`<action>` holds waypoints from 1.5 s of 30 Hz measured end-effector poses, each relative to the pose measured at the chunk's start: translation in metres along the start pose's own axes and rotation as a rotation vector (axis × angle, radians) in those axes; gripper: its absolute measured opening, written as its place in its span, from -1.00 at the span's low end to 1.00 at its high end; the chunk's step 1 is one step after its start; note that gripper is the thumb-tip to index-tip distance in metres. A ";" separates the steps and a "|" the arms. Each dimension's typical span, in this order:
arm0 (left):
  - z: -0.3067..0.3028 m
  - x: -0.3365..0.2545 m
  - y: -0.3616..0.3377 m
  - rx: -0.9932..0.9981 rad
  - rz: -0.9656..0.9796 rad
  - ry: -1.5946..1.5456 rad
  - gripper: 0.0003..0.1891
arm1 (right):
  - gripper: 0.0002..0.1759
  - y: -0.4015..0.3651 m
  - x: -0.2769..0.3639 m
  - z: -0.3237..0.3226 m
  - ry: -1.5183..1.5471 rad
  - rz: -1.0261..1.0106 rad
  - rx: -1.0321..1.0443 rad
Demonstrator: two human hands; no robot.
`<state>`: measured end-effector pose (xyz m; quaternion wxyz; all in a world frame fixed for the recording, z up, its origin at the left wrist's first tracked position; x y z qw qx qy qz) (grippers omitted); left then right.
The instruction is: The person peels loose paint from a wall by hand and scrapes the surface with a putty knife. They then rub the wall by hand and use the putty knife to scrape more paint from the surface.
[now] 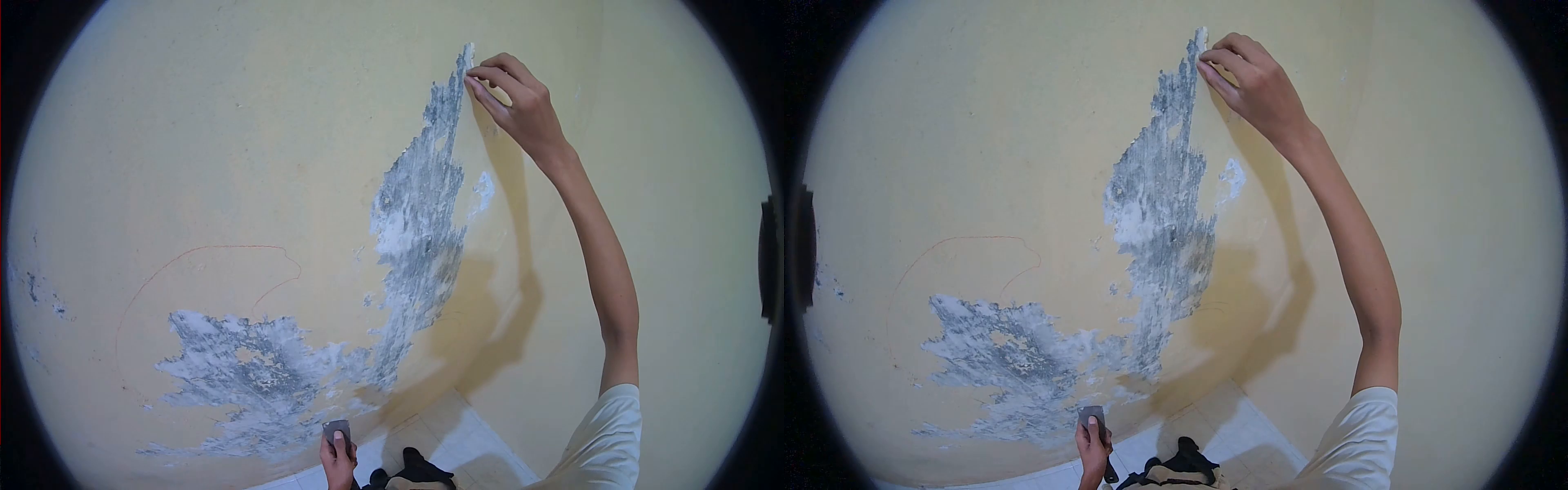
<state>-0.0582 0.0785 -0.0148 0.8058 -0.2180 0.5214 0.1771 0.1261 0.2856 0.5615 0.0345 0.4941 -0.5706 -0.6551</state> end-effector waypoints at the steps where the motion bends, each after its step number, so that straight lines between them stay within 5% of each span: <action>1: 0.001 -0.002 0.001 0.000 0.004 0.014 -0.70 | -0.86 0.001 -0.004 0.003 0.031 0.052 0.032; 15: 0.013 -0.006 -0.002 0.023 0.052 0.036 -0.70 | -0.89 0.006 -0.009 0.011 0.230 0.109 0.071; 29: 0.001 -0.010 0.004 -0.017 0.070 0.021 -0.70 | -0.75 -0.006 -0.017 0.009 0.141 0.645 -0.018; 36: 0.019 -0.011 -0.001 0.035 0.046 0.001 -0.70 | -0.76 -0.001 -0.018 0.020 0.213 0.691 0.084; 38: 0.021 -0.009 -0.004 0.045 0.034 0.001 -0.70 | -0.79 0.001 -0.013 0.018 0.124 0.534 0.027; 45: 0.008 0.001 -0.008 -0.010 0.034 -0.016 -0.71 | -0.82 -0.013 -0.016 0.003 0.225 0.498 -0.118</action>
Point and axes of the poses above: each hand's wrist, its own y-axis towards the middle knuckle, its own z-axis out of the palm, x = y × z, the point moved 9 cm from there along y, towards the middle knuckle, and after that the axes turned 5 degrees about -y, right-handed, at the moved point
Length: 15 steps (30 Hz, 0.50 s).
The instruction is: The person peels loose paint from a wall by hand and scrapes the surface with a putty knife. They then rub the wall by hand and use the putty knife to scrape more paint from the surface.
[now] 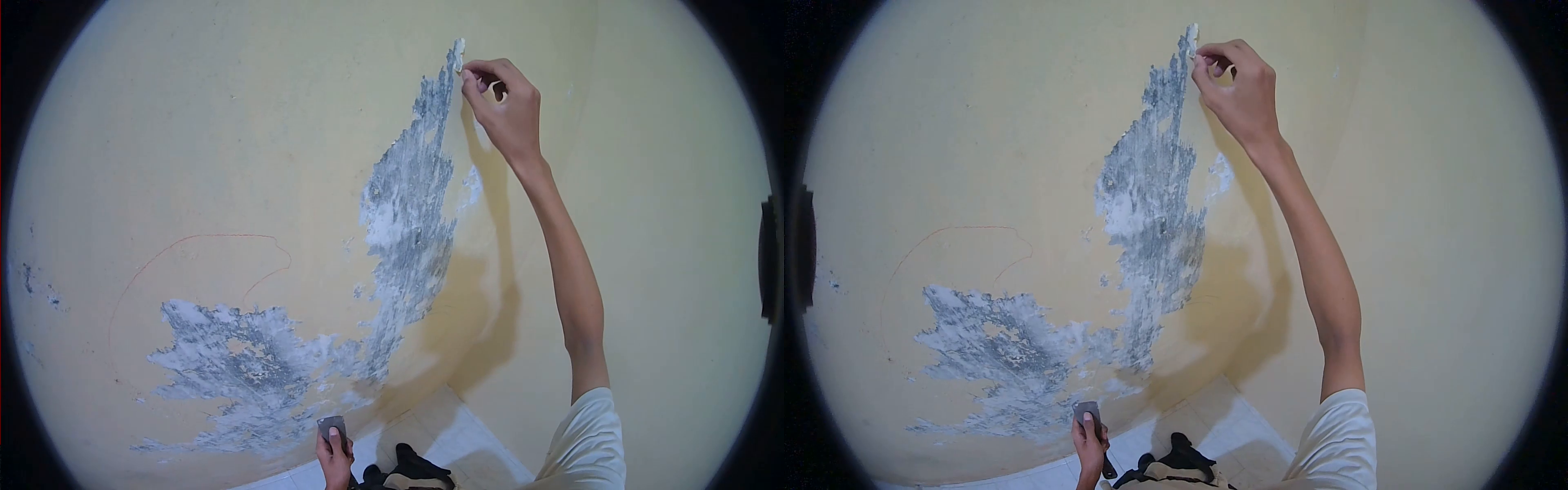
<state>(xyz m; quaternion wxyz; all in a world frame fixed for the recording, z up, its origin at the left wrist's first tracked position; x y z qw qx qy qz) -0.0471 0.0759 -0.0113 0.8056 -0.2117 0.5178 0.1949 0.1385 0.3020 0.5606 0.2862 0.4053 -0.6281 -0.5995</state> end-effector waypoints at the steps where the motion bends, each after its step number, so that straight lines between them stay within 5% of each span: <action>1: -0.001 -0.002 -0.002 0.005 0.008 0.003 -0.71 | -0.83 -0.002 0.004 -0.002 -0.021 -0.021 -0.017; 6: -0.004 -0.002 -0.006 -0.001 0.014 0.026 -0.71 | -0.84 -0.002 0.013 0.001 -0.073 -0.015 -0.030; 15: 0.008 -0.009 -0.008 0.026 -0.013 0.021 -0.69 | -0.78 0.007 0.009 0.007 -0.064 0.316 0.071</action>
Point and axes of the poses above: each hand's wrist, its own y-axis towards the middle knuckle, its own z-axis out of the palm, x = y × z, the point moved 9 cm from there along y, towards the middle knuckle, and after that the axes turned 5 degrees about -y, right-handed, at the moved point
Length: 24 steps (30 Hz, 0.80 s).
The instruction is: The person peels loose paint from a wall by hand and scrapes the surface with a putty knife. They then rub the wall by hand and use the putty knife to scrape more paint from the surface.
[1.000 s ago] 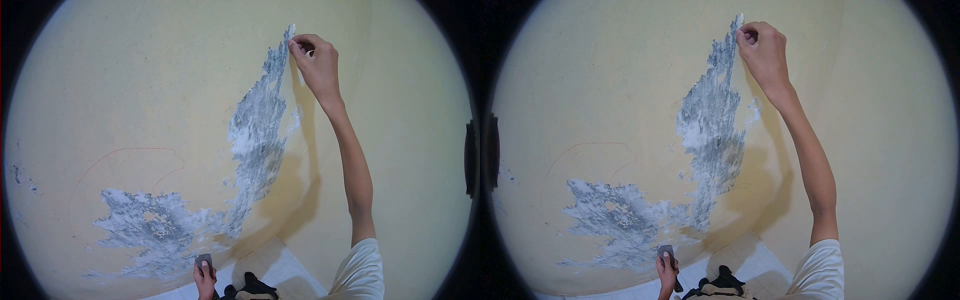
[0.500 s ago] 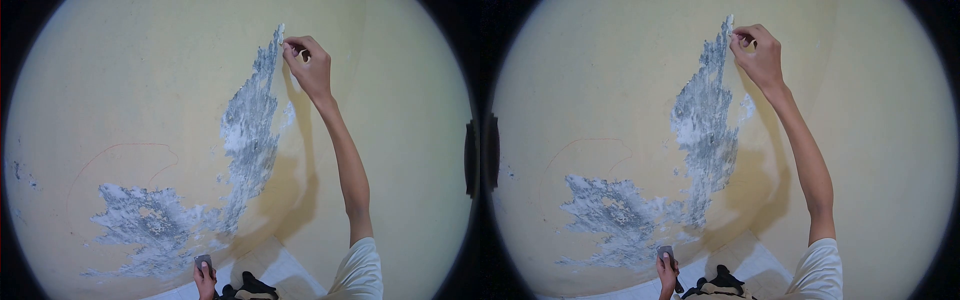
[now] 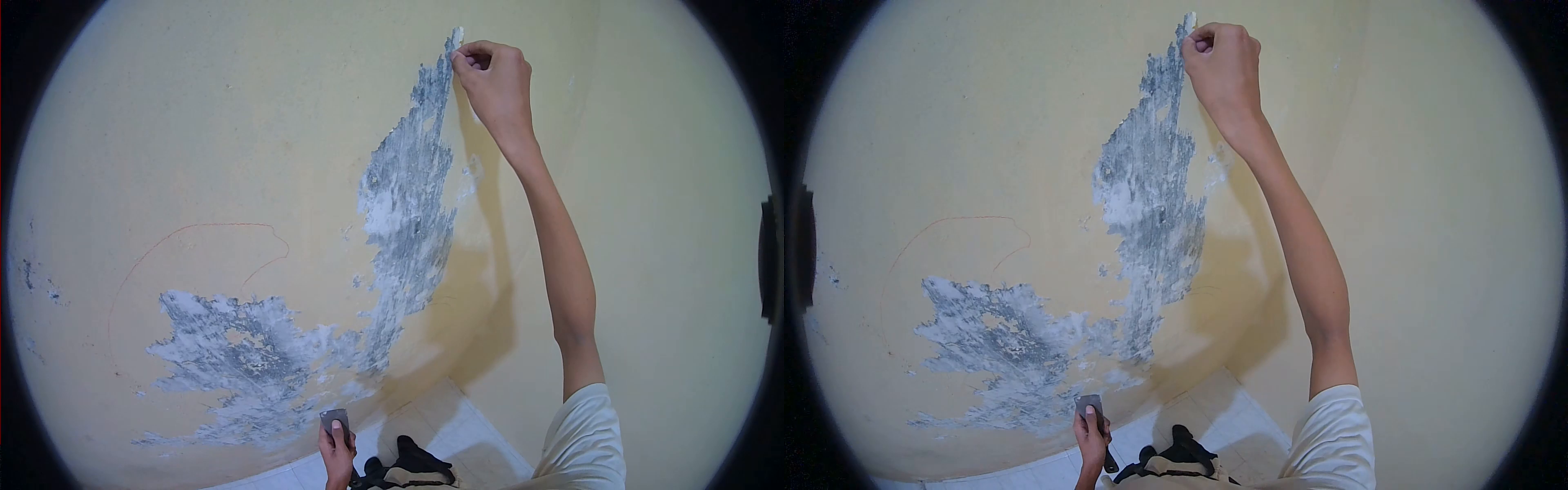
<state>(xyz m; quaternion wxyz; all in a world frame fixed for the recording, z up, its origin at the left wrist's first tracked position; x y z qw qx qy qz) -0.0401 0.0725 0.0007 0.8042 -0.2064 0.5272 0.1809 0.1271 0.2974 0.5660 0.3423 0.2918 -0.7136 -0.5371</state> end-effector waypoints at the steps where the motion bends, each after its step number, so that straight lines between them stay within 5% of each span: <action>1: 0.001 0.001 0.000 0.000 -0.010 -0.020 -0.69 | -0.78 0.002 -0.003 0.004 -0.008 0.026 0.037; 8: 0.006 0.010 0.001 0.057 0.006 -0.010 -0.70 | -0.81 -0.005 -0.008 0.014 0.015 -0.227 -0.062; 12: 0.006 0.009 0.003 0.078 0.018 -0.008 -0.71 | -0.82 -0.007 -0.022 0.006 0.199 -0.203 -0.056; 24: -0.017 0.014 0.004 -0.027 0.006 0.016 -0.71 | -0.78 -0.008 -0.008 -0.001 0.003 -0.092 -0.143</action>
Point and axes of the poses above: each hand's wrist, its own y-axis towards the middle knuckle, its own z-axis out of the palm, x = y × z, the point moved 9 cm from there along y, towards the middle knuckle, and after that the axes turned 5 degrees about -y, right-handed, at the moved point
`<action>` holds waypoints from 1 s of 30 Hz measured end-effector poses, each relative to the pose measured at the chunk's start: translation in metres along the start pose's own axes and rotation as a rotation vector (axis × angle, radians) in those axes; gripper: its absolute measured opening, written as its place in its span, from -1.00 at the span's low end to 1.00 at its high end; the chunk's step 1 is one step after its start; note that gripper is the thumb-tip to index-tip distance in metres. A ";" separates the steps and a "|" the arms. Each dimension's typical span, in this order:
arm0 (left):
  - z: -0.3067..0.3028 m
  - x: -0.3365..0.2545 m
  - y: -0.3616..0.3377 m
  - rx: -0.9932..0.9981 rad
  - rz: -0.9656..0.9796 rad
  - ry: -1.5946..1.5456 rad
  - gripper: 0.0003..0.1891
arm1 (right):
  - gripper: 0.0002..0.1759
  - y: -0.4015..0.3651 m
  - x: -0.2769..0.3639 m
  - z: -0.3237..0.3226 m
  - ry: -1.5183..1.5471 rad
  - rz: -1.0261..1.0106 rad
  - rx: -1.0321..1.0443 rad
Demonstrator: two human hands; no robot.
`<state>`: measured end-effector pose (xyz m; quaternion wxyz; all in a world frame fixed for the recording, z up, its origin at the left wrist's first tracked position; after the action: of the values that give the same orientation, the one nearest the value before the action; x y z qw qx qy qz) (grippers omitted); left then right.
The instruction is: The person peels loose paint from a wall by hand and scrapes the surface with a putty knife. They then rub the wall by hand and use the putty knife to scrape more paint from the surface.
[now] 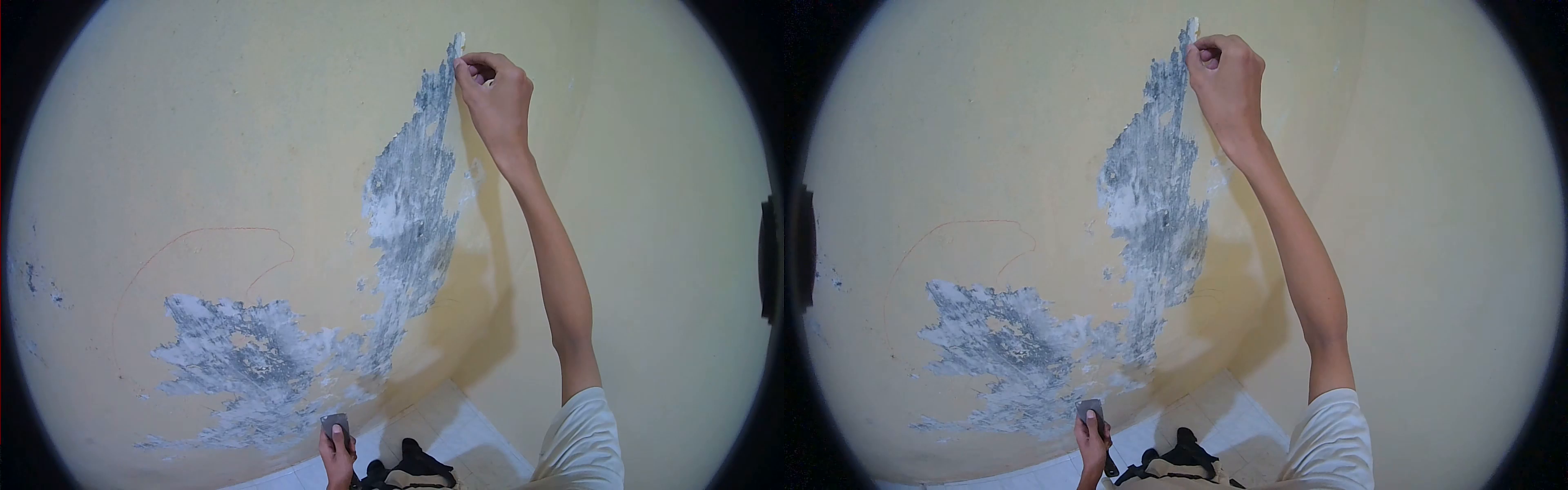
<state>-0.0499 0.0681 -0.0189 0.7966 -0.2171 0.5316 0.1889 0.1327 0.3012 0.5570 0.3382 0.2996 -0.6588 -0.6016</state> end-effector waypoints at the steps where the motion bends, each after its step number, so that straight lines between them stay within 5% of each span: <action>1: 0.002 -0.003 -0.001 0.014 -0.006 -0.020 -0.71 | -0.78 0.001 0.001 0.002 0.013 0.017 0.025; 6: 0.007 -0.012 -0.003 0.028 -0.004 -0.021 -0.69 | -0.79 0.009 -0.004 0.013 0.000 0.054 0.167; 18: -0.007 -0.010 -0.002 -0.019 0.049 0.018 -0.69 | -0.85 -0.003 0.008 -0.014 0.067 -0.284 -0.079; 30: 0.007 -0.008 0.009 0.004 0.018 0.015 -0.70 | -0.79 0.004 0.016 -0.003 -0.095 -0.290 0.094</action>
<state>-0.0526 0.0783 -0.0101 0.7913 -0.2122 0.5398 0.1936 0.1262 0.2871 0.5620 0.2018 0.3783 -0.6511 -0.6262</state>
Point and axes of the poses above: each hand's wrist, its own y-axis towards the middle knuckle, its own z-axis out of the palm, x = y × z, the point moved 9 cm from there along y, towards the middle knuckle, and after that the axes turned 5 degrees about -y, right-handed, at the moved point
